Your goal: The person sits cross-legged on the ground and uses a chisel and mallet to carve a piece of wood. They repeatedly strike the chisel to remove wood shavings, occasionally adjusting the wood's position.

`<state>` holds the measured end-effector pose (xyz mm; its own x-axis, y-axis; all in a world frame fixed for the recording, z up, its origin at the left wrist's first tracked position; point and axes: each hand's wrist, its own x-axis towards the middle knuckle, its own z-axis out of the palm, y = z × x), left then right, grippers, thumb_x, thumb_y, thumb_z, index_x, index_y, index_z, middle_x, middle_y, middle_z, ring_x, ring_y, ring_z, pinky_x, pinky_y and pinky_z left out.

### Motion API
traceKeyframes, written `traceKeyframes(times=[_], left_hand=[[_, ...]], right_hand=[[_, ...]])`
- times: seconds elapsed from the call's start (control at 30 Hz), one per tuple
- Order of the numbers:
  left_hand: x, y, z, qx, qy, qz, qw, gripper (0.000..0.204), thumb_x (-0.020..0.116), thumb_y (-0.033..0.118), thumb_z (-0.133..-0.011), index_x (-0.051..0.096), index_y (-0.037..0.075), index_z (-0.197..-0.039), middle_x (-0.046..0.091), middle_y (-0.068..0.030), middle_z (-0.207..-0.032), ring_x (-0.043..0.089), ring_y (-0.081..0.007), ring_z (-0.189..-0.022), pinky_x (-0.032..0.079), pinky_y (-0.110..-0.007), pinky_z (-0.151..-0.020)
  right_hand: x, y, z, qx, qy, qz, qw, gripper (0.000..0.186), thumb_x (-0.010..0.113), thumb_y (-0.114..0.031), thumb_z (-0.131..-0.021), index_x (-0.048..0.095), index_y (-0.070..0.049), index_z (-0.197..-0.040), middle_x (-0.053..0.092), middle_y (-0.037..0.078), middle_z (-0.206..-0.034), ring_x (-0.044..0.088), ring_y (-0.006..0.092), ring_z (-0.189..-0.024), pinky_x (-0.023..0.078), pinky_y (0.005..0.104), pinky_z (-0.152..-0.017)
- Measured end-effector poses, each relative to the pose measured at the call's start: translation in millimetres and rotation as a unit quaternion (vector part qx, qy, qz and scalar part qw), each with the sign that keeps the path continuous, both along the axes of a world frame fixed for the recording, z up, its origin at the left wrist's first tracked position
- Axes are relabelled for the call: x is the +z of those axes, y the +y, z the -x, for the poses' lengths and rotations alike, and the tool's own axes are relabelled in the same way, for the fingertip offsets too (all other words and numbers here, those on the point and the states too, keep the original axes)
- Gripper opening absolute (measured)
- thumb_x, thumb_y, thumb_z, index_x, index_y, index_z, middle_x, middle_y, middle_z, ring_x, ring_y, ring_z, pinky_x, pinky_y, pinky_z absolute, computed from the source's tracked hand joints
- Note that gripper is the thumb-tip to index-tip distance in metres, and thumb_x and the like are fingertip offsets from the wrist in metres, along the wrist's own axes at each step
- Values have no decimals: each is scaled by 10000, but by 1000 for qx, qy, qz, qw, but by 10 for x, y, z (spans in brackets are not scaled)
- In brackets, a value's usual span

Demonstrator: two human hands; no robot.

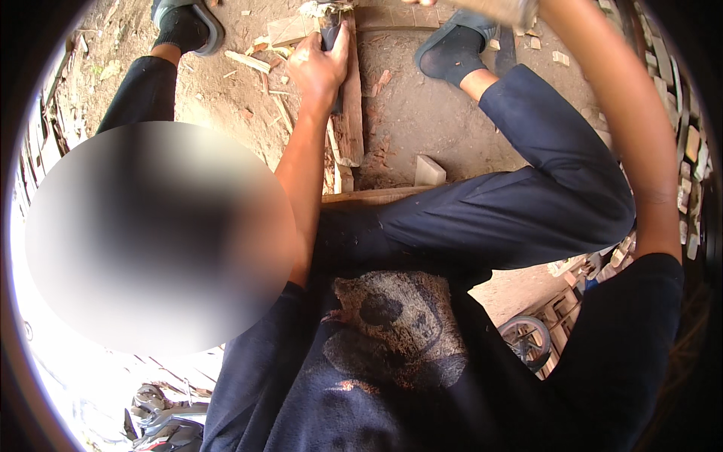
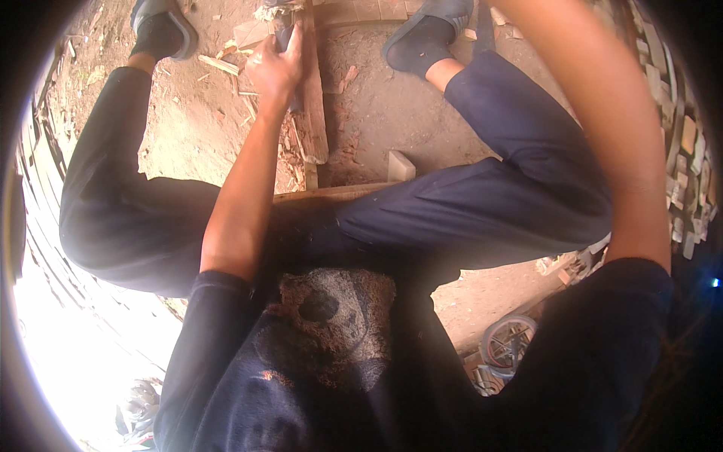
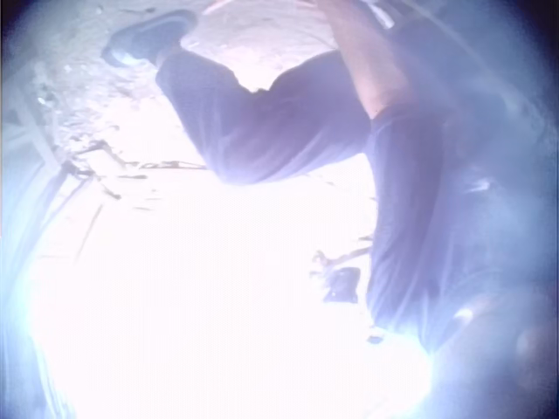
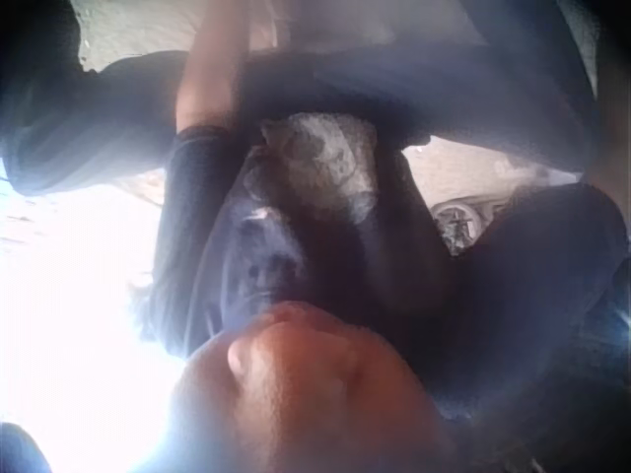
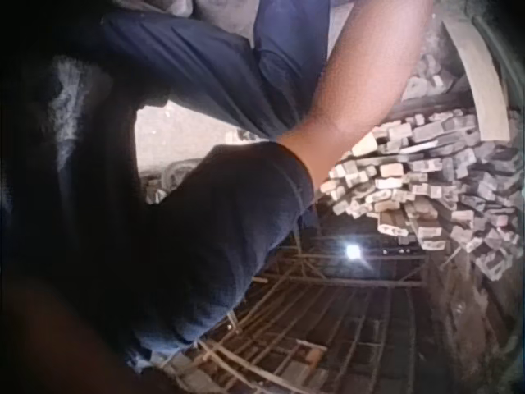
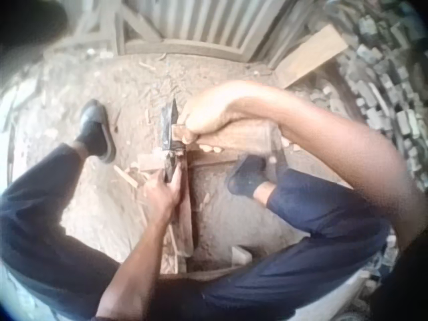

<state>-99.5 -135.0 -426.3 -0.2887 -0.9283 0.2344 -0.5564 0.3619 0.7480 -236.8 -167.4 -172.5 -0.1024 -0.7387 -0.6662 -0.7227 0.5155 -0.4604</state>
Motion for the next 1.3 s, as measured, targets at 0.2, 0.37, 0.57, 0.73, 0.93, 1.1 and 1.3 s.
traceKeyframes(times=[0.2,0.37,0.57,0.73,0.93,1.1,1.3], left_hand=[[-33,-32,46,-1,-2,-18,1000,527,688,472,-785,543,25,-547,596,-155,-551,568,-293,-449,471,-386,-481],[4,-20,26,-3,8,-5,1000,522,688,474,-785,548,35,-538,601,-149,-550,567,-300,-446,474,-380,-481],[-11,4,1,4,-8,0,1000,537,687,474,-781,527,32,-521,603,-150,-563,575,-301,-466,467,-386,-477],[-94,-6,20,28,-3,-13,1000,510,694,464,-779,558,38,-535,581,-145,-518,565,-294,-435,464,-375,-453],[-106,207,-161,-18,-22,45,999,500,640,487,-838,596,79,-553,517,-27,-455,474,-146,-373,426,-341,-425],[24,101,-174,-54,-77,-79,992,537,622,503,-836,548,77,-518,578,-76,-494,521,-175,-378,450,-371,-396],[90,-124,-265,43,29,-158,986,524,572,475,-876,682,8,-666,617,-130,-552,573,-228,-451,477,-382,-523]], right_hand=[[-87,-207,317,15,35,67,997,184,542,-113,-877,622,4,-994,633,127,-814,592,162,-632,492,314,-537],[52,332,-26,119,27,160,980,204,556,-101,-858,638,-7,-1020,647,119,-876,601,176,-738,490,314,-652],[-15,22,244,26,-44,36,998,195,553,-87,-852,641,-21,-1013,647,104,-871,594,164,-719,489,305,-640],[-334,99,32,-197,-102,179,958,175,550,-88,-851,638,-13,-983,637,103,-831,579,154,-634,486,302,-571],[-65,108,26,47,-96,-118,987,164,523,-89,-859,628,17,-930,619,113,-710,592,198,-618,495,351,-552],[-141,360,62,-56,-92,-9,994,161,488,-68,-905,611,1,-981,580,82,-695,565,170,-603,491,315,-538],[-336,599,81,-205,-251,70,943,211,500,-96,-926,569,-22,-1111,546,44,-744,545,137,-640,489,289,-551]])
